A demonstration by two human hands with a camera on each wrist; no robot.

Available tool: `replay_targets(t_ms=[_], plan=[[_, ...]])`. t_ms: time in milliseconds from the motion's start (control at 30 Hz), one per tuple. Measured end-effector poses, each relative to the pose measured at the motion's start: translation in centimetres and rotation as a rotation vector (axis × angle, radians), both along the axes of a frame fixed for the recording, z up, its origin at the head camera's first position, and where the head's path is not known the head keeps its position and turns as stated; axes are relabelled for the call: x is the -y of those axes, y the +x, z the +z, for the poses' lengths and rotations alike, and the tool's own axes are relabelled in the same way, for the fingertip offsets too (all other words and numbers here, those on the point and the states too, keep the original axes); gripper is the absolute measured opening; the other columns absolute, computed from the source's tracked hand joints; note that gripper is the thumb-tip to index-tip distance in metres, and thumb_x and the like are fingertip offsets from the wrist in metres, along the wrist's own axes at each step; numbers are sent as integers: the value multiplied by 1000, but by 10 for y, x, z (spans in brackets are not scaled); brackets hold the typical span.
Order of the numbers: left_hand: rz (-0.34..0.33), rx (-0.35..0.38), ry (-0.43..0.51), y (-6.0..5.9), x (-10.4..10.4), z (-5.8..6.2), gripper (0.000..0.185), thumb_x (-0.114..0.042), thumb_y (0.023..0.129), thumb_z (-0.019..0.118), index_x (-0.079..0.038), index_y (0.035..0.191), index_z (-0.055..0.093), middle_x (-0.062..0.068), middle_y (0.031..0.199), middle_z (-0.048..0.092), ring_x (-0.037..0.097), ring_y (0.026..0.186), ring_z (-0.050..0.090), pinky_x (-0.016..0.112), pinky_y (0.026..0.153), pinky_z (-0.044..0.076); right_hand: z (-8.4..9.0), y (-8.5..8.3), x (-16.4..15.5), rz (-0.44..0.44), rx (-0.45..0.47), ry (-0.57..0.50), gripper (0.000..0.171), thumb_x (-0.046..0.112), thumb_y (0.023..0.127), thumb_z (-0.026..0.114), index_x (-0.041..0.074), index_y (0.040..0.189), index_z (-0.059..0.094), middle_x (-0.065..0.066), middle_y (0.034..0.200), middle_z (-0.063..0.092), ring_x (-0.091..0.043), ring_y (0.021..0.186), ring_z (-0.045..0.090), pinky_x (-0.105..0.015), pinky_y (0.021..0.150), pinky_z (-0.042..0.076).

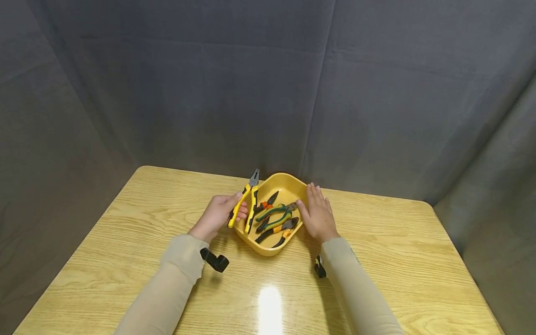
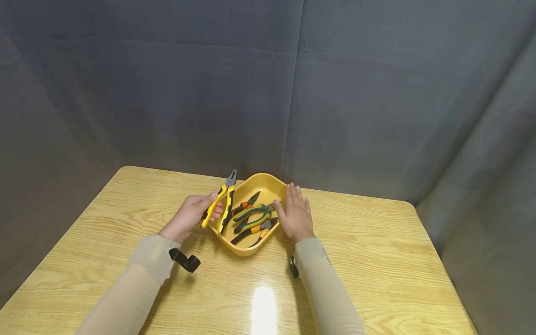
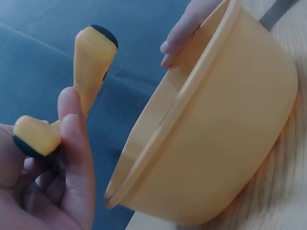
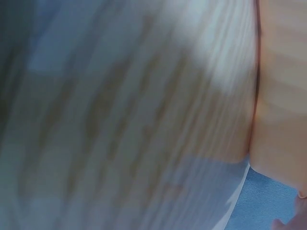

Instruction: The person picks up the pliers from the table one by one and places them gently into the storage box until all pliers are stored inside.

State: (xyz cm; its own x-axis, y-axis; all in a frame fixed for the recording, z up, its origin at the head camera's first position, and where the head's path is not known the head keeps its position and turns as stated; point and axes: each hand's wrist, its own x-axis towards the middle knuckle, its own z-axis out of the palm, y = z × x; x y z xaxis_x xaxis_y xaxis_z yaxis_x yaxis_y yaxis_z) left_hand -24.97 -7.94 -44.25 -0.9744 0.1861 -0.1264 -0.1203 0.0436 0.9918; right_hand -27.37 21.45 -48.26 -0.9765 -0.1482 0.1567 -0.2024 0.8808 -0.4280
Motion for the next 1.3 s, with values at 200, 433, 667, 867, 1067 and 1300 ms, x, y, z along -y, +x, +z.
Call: replay_targets(t_ms=[200, 433, 667, 867, 1067, 1300], plan=[[-31, -23, 17, -2, -9, 0, 47, -29, 109, 49, 14, 106, 67, 9, 86, 70, 10, 69, 67, 27, 67, 59, 0, -1, -1, -5, -1, -5, 71, 47, 110, 31, 3, 162, 13, -13, 169, 12, -29, 156, 5, -56, 123, 8], [-56, 7, 26, -5, -21, 2, 46, -28, 109, 49, 13, 106, 67, 10, 87, 70, 11, 70, 68, 34, 73, 60, 2, 0, -1, -8, -8, -14, 70, 44, 110, 34, 1, 162, 14, -16, 168, 14, -31, 156, 6, -57, 123, 8], [-45, 53, 9, -11, -31, 2, 47, -28, 109, 50, 16, 109, 67, 11, 86, 70, 11, 69, 67, 33, 74, 61, 2, 0, -1, -7, -8, -9, 69, 44, 110, 34, 2, 162, 15, -14, 169, 13, -31, 156, 8, -57, 123, 9], [-37, 54, 12, -17, -39, 0, 46, -29, 109, 51, 14, 105, 70, 11, 83, 70, 11, 67, 68, 34, 73, 62, 1, 0, -1, -12, -16, -12, 70, 46, 110, 32, 2, 162, 15, -13, 169, 13, -32, 156, 8, -57, 123, 10], [-23, 40, -18, -21, -44, -2, 47, -30, 109, 51, 11, 98, 71, 10, 77, 70, 11, 64, 67, 35, 71, 61, -2, -1, -1, -9, -30, -9, 71, 47, 110, 31, 2, 162, 15, -15, 168, 14, -33, 155, 10, -58, 123, 11], [-60, 43, -34, -22, -52, -8, 46, -29, 109, 49, 10, 96, 70, 10, 76, 69, 12, 64, 67, 30, 66, 61, -2, 0, 0, -12, -22, -9, 70, 46, 110, 32, 3, 162, 15, -15, 169, 14, -30, 156, 7, -56, 123, 10]])
